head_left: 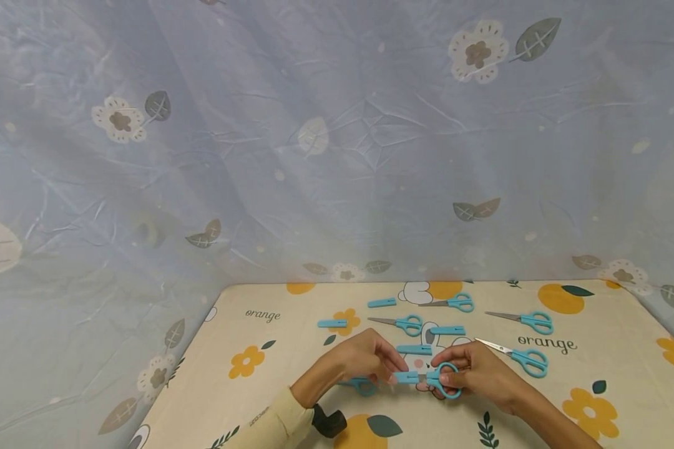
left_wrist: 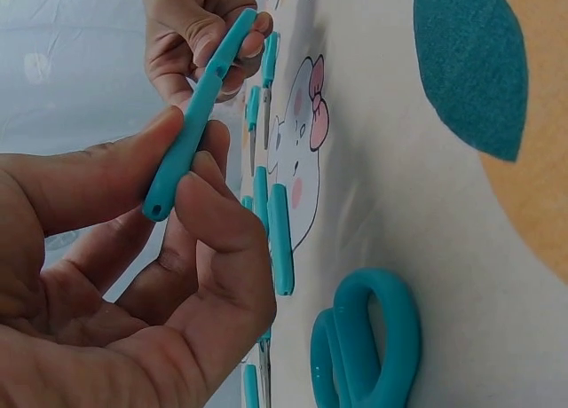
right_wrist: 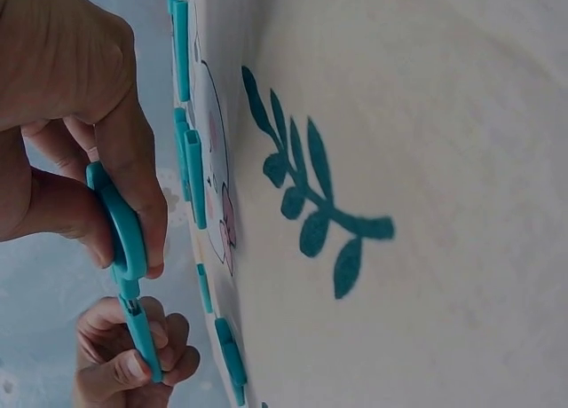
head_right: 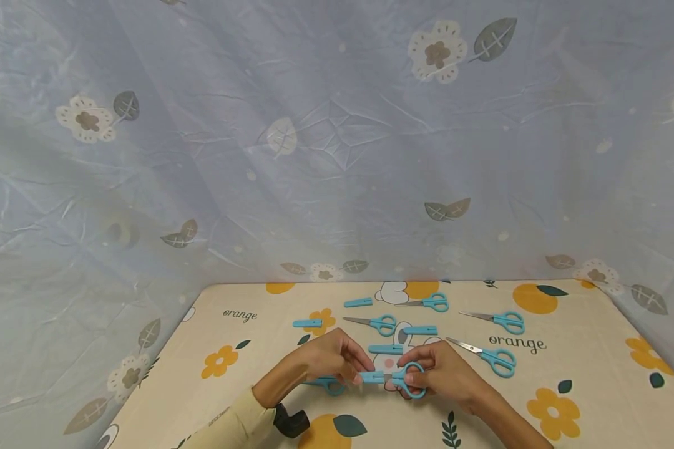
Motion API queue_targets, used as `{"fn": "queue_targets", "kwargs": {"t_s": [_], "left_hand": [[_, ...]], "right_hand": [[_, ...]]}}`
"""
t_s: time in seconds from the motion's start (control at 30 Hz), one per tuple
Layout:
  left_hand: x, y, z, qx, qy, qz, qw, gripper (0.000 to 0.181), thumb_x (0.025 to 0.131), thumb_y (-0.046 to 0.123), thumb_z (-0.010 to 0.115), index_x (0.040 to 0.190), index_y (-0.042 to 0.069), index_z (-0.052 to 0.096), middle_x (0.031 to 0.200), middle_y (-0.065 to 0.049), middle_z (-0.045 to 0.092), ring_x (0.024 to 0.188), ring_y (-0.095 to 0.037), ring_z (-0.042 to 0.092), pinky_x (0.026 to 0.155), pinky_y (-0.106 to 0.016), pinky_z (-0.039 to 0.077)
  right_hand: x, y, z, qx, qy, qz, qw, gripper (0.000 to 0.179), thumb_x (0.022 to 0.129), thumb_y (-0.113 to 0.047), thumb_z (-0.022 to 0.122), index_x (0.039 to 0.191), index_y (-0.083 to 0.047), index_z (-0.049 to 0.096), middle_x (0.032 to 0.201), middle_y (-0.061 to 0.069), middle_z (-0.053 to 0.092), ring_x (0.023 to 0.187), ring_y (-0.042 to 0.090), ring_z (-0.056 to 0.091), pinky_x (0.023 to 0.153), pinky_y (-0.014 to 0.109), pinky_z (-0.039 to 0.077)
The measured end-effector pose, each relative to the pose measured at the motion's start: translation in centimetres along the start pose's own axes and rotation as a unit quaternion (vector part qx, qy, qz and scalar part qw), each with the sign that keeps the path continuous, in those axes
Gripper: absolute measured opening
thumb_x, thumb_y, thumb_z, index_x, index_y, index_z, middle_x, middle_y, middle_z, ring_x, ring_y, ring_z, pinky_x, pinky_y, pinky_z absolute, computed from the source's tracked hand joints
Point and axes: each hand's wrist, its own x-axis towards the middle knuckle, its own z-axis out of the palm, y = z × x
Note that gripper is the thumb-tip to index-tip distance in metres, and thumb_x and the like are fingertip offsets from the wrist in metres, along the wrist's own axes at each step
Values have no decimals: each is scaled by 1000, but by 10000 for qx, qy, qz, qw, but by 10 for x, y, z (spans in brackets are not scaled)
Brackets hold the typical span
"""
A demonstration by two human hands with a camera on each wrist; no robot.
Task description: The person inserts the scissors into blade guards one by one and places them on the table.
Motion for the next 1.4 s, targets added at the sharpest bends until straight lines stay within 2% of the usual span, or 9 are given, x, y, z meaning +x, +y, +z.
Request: {"fn": "queue_targets", "kwargs": {"t_s": [0.2, 0.4, 0.53, 0.73, 0.9, 1.1, 1.23, 1.4], "left_hand": [[2, -2, 1, -110, -4, -95, 9999, 20, 86, -13, 79, 97, 3, 84, 79, -4, 76, 65, -13, 66, 54, -24, 52], [2, 0, 2, -43, 14, -42, 10000, 19, 86, -11, 80, 97, 4, 85, 79, -1, 76, 67, -12, 67, 54, -24, 52], [2, 1, 4, -6, 57, -31, 10000, 20, 86, -13, 79, 97, 4, 85, 79, -2, 76, 67, -12, 68, 53, -23, 52], [4, 2, 7, 165, 178, -12, 9997, 24, 84, -15, 80, 94, 6, 85, 86, -10, 79, 66, -13, 67, 54, -25, 51], [5, 2, 8, 183, 238, -49, 9995, 22, 85, -13, 80, 94, 6, 85, 90, -14, 80, 66, -13, 67, 53, -26, 51], [4, 3, 10, 183, 312, -89, 9993, 22, 84, -13, 80, 94, 6, 86, 87, -10, 80, 67, -12, 68, 54, -26, 51], [5, 4, 13, 301, 358, -1, 9989, 23, 83, -14, 81, 93, 6, 86, 80, -4, 78, 66, -11, 67, 54, -25, 50], [6, 4, 15, 375, 366, 54, 9986, 24, 82, -15, 81, 93, 6, 86, 78, -1, 78, 65, -11, 67, 53, -24, 48]], "right_hand": [[1, 0, 3, -98, 74, -60, 9999, 35, 98, -8, 77, 126, 12, 69, 99, 17, 82, 83, 19, 77, 69, 29, 62], [1, 0, 2, -302, 112, -234, 9992, 34, 98, -8, 77, 126, 11, 69, 98, 18, 82, 81, 18, 76, 66, 29, 60], [2, 1, 1, -201, 72, -245, 9995, 34, 99, -6, 75, 126, 13, 67, 98, 19, 81, 82, 18, 76, 68, 29, 60], [3, 1, 2, 11, 59, -107, 9999, 34, 98, -2, 75, 126, 15, 66, 99, 17, 82, 85, 19, 77, 72, 28, 63], [4, 1, 4, -80, 78, -253, 9996, 33, 98, -3, 75, 125, 15, 67, 99, 19, 82, 85, 17, 78, 71, 28, 63], [3, 1, 6, -198, 68, -426, 9989, 32, 99, -3, 74, 124, 15, 67, 102, 22, 81, 87, 17, 77, 73, 27, 61], [3, 1, 5, -43, 25, -358, 9993, 33, 99, -2, 73, 125, 16, 65, 104, 22, 81, 89, 20, 78, 75, 28, 63], [3, 2, 6, 34, 67, -222, 9997, 34, 99, -1, 74, 125, 17, 65, 99, 18, 82, 83, 17, 77, 71, 27, 62]]}}
